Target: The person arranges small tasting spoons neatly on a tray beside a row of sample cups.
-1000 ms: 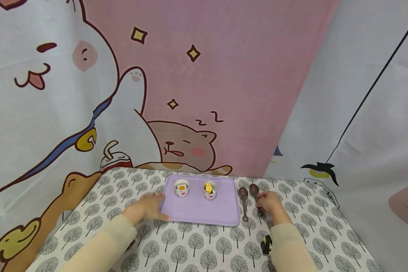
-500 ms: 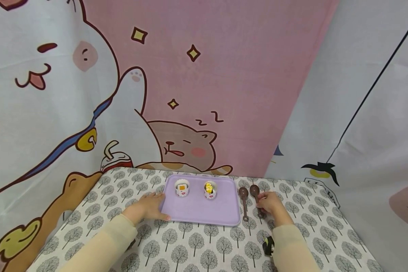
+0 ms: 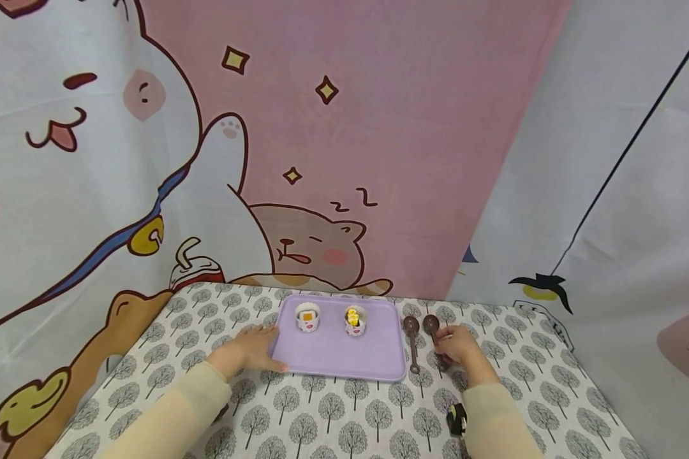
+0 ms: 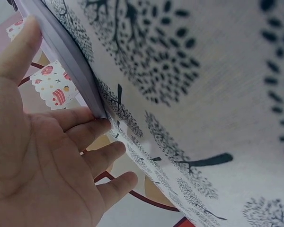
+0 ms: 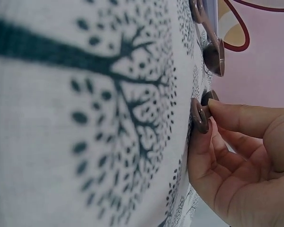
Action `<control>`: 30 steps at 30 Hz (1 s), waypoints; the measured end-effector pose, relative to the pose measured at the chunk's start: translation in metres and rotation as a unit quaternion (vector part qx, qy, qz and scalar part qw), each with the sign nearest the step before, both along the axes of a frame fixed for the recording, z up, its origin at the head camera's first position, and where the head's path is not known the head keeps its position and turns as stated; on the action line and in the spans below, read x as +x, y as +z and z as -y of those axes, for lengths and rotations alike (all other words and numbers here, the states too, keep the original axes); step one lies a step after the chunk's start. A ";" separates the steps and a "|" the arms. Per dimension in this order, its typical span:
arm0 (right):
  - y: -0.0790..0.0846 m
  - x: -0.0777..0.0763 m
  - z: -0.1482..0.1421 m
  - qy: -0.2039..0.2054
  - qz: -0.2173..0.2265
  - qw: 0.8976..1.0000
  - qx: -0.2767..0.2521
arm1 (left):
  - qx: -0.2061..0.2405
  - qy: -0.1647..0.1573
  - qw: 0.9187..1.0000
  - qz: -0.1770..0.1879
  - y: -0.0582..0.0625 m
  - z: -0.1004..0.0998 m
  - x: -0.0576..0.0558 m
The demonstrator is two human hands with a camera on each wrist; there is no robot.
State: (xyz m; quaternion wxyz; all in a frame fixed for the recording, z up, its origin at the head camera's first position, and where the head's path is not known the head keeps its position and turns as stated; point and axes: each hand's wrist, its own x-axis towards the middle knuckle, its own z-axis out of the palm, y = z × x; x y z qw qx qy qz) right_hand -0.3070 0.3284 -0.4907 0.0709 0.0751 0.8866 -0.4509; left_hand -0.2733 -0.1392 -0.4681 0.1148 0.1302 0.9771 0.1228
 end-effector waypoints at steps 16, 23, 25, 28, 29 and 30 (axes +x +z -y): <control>0.003 0.012 0.002 0.009 0.010 0.999 -0.033 | 0.004 -0.001 1.000 0.003 -0.002 0.001 -0.001; 0.008 0.018 0.004 0.021 0.006 0.999 -0.038 | 0.002 -0.003 1.000 0.000 -0.004 0.001 -0.002; 0.009 0.020 0.004 0.020 0.008 0.999 -0.044 | 0.003 -0.003 1.000 -0.001 -0.004 0.002 -0.002; 0.012 0.022 0.005 0.021 0.014 0.998 -0.057 | 0.005 -0.002 1.000 -0.001 -0.004 0.002 -0.001; 0.013 0.023 0.006 0.020 0.016 0.998 -0.062 | 0.004 -0.002 1.000 -0.001 -0.004 0.002 -0.001; 0.014 0.024 0.007 0.020 0.017 0.997 -0.067 | 0.003 -0.002 1.000 -0.001 -0.004 0.002 -0.001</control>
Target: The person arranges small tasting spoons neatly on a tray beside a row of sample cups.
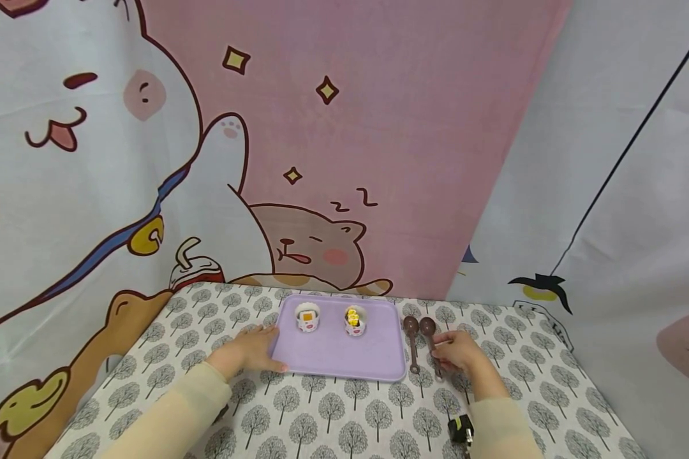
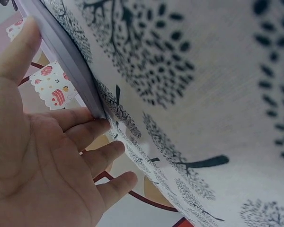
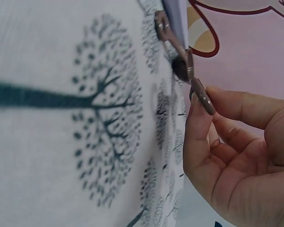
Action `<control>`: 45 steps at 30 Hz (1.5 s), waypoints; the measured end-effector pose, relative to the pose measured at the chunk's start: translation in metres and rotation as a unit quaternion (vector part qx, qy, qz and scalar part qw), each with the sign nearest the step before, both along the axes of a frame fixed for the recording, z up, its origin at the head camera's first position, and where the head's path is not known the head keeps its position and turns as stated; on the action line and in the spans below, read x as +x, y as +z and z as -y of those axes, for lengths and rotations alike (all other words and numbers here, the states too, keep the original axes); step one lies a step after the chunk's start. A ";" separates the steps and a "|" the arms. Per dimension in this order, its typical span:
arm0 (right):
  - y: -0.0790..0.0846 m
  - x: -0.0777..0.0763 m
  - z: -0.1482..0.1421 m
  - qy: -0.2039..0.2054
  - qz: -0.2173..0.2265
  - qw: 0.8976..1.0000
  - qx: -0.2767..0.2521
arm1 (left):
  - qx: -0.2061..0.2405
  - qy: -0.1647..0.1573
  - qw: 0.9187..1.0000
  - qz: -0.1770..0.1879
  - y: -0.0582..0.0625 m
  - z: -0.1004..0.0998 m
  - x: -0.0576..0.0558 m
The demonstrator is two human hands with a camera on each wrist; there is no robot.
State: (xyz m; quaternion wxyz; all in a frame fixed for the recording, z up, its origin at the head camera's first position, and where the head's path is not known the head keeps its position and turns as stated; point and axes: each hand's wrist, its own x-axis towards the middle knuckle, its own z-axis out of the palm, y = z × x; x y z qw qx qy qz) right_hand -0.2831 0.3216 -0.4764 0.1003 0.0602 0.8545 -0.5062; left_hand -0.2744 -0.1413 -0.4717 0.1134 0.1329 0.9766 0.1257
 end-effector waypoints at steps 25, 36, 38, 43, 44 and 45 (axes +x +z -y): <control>0.025 0.008 0.018 0.025 -0.017 0.998 -0.052 | 0.003 0.000 1.000 0.002 0.002 -0.001 0.001; 0.031 0.010 0.033 0.062 -0.017 0.991 -0.114 | 0.008 0.000 1.000 0.002 0.000 -0.001 0.000; 0.032 0.009 0.035 0.066 -0.019 0.990 -0.120 | 0.009 0.001 1.000 0.001 0.001 -0.001 0.000; 0.034 0.008 0.043 0.064 -0.019 0.989 -0.134 | 0.010 0.001 1.000 0.004 -0.001 -0.001 0.000; 0.034 0.007 0.045 0.063 -0.019 0.988 -0.137 | 0.011 0.000 1.000 0.005 -0.001 -0.001 0.000; 0.034 0.007 0.047 0.063 -0.019 0.988 -0.139 | 0.010 0.000 1.000 0.005 -0.002 -0.001 0.000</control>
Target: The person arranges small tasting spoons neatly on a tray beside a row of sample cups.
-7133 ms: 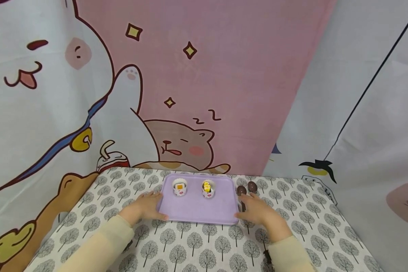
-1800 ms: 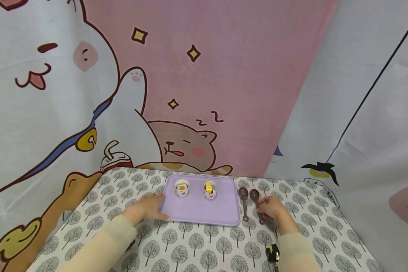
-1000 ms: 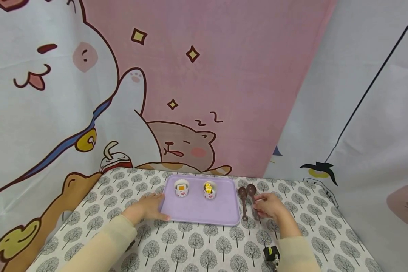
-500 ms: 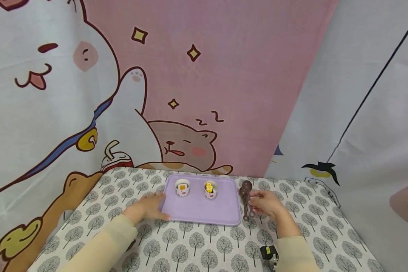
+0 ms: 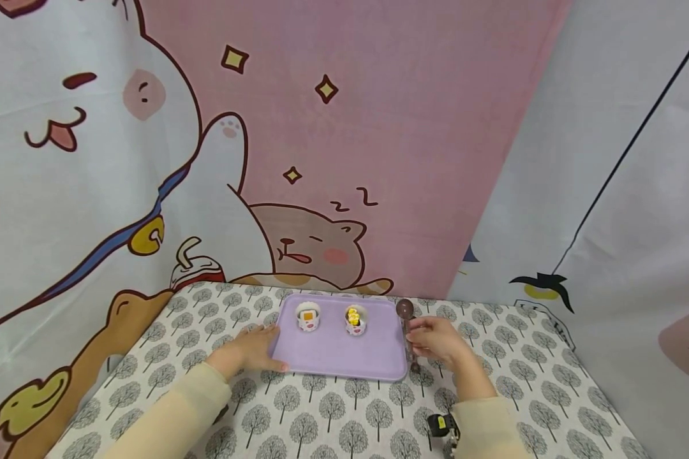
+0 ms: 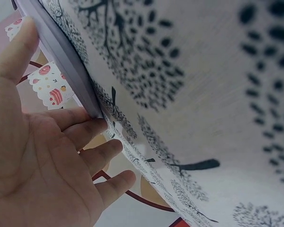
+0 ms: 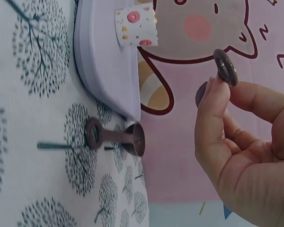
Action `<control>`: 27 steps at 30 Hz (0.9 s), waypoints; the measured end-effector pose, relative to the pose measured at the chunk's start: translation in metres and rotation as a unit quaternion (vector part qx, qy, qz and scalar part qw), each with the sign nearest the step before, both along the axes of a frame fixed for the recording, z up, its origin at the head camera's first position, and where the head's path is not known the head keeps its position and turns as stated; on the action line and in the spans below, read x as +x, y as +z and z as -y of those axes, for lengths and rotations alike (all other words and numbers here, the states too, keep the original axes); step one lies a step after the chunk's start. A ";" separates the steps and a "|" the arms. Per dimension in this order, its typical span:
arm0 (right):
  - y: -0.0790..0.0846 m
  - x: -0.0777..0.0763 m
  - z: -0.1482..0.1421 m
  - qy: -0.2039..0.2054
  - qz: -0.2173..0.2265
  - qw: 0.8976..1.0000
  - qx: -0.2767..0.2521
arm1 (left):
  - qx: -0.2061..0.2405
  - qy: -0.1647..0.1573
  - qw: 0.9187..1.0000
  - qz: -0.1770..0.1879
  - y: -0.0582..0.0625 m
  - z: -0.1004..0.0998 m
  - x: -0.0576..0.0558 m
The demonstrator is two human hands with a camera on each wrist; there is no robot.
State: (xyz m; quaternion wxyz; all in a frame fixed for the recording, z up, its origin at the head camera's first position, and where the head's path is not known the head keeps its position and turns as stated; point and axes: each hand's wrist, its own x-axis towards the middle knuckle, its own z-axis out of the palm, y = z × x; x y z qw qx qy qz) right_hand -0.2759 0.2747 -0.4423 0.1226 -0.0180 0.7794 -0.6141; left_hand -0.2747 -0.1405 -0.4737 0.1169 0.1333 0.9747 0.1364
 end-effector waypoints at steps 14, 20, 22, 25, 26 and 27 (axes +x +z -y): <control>0.003 -0.007 0.023 -0.013 -0.007 0.999 -0.033 | 0.000 -0.003 1.000 0.000 -0.001 0.001 -0.001; 0.003 -0.009 0.033 -0.009 -0.016 0.999 -0.045 | 0.003 -0.004 1.000 -0.002 -0.002 0.002 -0.001; 0.002 -0.010 0.036 -0.008 -0.017 0.998 -0.053 | 0.003 -0.005 1.000 -0.003 -0.002 0.002 -0.001; 0.003 -0.010 0.041 -0.003 -0.018 0.998 -0.058 | 0.003 -0.005 1.000 -0.002 -0.002 0.001 0.000; 0.003 -0.011 0.042 -0.004 -0.017 0.998 -0.060 | 0.003 -0.005 1.000 -0.002 -0.001 0.001 0.000; 0.004 -0.011 0.044 -0.006 -0.016 0.998 -0.060 | 0.002 -0.005 1.000 -0.002 -0.001 0.001 0.000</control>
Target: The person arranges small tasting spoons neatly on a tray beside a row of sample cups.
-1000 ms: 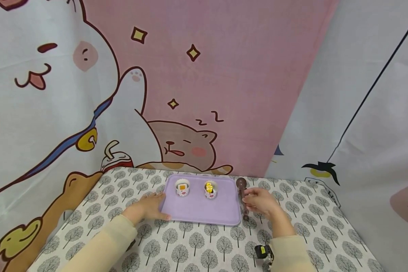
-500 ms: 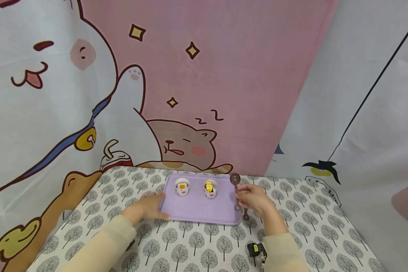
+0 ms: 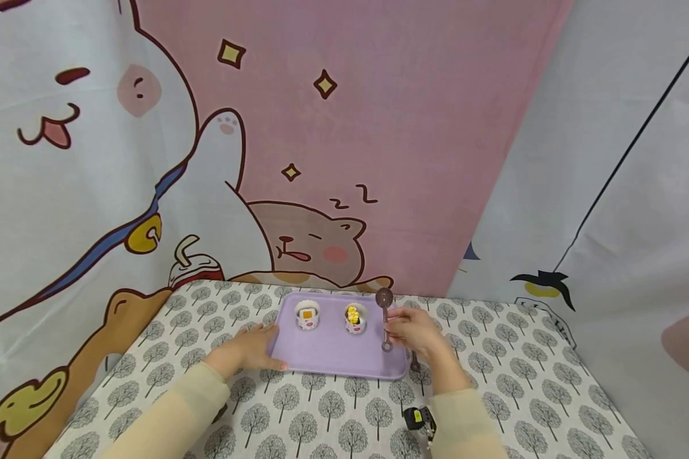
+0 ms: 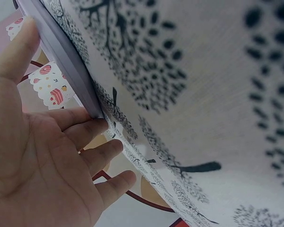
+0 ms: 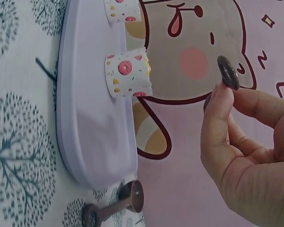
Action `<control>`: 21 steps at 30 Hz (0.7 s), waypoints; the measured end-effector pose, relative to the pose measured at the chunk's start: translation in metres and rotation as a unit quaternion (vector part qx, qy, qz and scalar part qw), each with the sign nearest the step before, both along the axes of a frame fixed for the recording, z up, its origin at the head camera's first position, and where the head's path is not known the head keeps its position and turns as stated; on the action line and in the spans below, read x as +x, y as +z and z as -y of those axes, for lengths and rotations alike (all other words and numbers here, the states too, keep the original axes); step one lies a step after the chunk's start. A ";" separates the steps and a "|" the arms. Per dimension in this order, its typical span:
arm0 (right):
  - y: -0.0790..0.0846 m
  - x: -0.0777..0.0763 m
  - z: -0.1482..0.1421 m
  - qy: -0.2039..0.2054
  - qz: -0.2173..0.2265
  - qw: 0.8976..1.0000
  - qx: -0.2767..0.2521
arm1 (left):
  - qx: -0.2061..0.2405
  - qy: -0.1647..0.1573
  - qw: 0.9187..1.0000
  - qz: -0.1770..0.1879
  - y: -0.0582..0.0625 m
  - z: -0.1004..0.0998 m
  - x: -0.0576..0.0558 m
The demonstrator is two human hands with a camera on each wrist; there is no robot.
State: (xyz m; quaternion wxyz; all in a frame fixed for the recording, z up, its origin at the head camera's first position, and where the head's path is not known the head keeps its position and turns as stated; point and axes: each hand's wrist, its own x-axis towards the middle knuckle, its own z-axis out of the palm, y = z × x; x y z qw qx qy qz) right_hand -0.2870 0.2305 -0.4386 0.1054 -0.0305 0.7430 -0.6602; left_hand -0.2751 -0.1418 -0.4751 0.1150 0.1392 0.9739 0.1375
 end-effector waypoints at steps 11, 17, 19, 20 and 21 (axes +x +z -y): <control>-0.001 -0.004 0.018 -0.017 0.004 1.000 -0.008 | -0.002 0.003 1.000 0.002 0.000 0.000 0.000; -0.001 -0.005 0.029 -0.021 0.005 1.000 -0.010 | -0.009 0.006 1.000 0.004 -0.001 0.000 -0.001; -0.001 -0.004 0.032 -0.028 0.008 1.000 -0.011 | -0.010 0.005 1.000 0.004 -0.001 0.000 -0.001; -0.001 -0.004 0.034 -0.030 0.010 0.999 -0.012 | -0.008 0.005 1.000 0.003 -0.001 0.000 -0.002; -0.002 -0.004 0.035 -0.032 0.010 0.999 -0.014 | -0.007 0.005 1.000 0.004 -0.001 0.000 -0.002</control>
